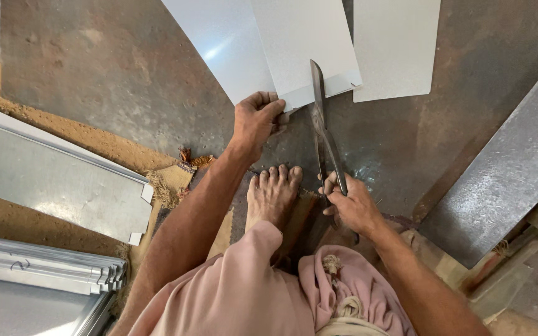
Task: The person sits on the floor and cuts white flat sheets with large hand shears, trimming strips off the edges. They mark a cut line on a sheet with a red marker, reposition the sheets, and set cut pieces aside while continuing to trim more sheets.
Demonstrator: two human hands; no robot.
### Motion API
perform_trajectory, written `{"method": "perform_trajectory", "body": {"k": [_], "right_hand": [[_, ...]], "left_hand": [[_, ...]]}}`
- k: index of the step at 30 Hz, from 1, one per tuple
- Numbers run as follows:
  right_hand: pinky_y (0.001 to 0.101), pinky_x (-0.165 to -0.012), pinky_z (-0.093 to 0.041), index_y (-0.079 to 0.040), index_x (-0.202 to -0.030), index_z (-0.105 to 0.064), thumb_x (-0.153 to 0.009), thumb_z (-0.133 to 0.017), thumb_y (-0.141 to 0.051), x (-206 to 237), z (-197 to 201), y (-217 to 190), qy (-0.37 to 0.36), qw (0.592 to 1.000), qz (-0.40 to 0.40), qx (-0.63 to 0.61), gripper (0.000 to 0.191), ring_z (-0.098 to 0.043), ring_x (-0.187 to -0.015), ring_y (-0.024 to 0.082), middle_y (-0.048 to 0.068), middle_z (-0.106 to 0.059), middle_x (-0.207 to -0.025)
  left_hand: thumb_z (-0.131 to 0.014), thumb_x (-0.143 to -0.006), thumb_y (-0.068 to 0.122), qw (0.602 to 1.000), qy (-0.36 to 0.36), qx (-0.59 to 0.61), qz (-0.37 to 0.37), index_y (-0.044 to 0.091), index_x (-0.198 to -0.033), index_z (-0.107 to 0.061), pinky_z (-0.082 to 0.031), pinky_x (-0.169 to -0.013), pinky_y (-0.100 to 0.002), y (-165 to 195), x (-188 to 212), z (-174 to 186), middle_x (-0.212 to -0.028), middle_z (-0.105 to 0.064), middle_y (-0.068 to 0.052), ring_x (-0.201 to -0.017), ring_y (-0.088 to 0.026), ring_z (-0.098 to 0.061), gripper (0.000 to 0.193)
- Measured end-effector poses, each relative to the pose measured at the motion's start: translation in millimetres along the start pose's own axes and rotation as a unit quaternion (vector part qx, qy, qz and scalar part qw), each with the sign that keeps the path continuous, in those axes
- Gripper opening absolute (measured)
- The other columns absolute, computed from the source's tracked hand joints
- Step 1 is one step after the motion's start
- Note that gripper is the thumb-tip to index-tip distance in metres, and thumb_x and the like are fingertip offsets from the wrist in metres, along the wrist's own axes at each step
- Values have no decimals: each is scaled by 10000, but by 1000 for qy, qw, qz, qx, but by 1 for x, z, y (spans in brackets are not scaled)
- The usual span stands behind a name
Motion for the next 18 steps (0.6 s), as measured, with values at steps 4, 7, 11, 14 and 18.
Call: {"method": "perform_trajectory", "body": {"k": [4, 7, 11, 14, 18], "right_hand": [[394, -875, -634, -30, -966, -618, -863, -561, -28, 5, 4, 11, -31, 995, -34, -83, 117, -643, -1115, 192, 81, -612, -1271], [409, -912, -593, -14, -1005, -607, -857, -560, -27, 15, 6, 18, -55, 992, -50, -102, 156, -628, -1067, 177, 12, -609, -1231], [394, -923, -570, -45, -1261, -572, -850, -582, -33, 12, 3, 19, -65, 993, -51, -83, 412, -621, -989, 167, 44, -608, -1048], [380, -914, -586, -45, -1388, -570, -853, -576, -51, 7, 2, 16, -65, 995, -61, -50, 535, -631, -964, 156, 30, -612, -1017], [363, -917, -584, -37, -1377, -567, -864, -578, -61, 6, 0, 10, -72, 993, -67, -67, 514, -631, -979, 134, 2, -611, -1030]], "left_hand": [[-700, -940, 101, 998, 2, -49, -43, -22, -961, -667, -539, -536, -266, -1, -7, -2, -778, -685, -63, -621, -116, -649, 129], [-677, -947, 95, 999, -9, -33, -27, -9, -964, -650, -525, -516, -267, -5, -7, -10, -783, -690, -59, -616, -120, -667, 109], [-659, -957, 93, 999, -17, -36, -13, -8, -985, -642, -536, -518, -273, -6, -4, -18, -778, -699, -67, -621, -126, -689, 106], [-664, -959, 92, 998, -14, -58, -10, -11, -994, -648, -543, -525, -270, -4, -1, -18, -773, -697, -71, -623, -125, -694, 111], [-669, -959, 99, 998, -14, -56, -13, -16, -987, -657, -542, -529, -265, -2, 1, -19, -778, -696, -64, -637, -120, -701, 119]]}}
Point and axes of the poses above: each hand's wrist, its own x-axis away from the middle knuckle, its own z-axis out of the back of the hand, y = z × x, the point moved 6 cm from there along -x, towards the middle knuckle
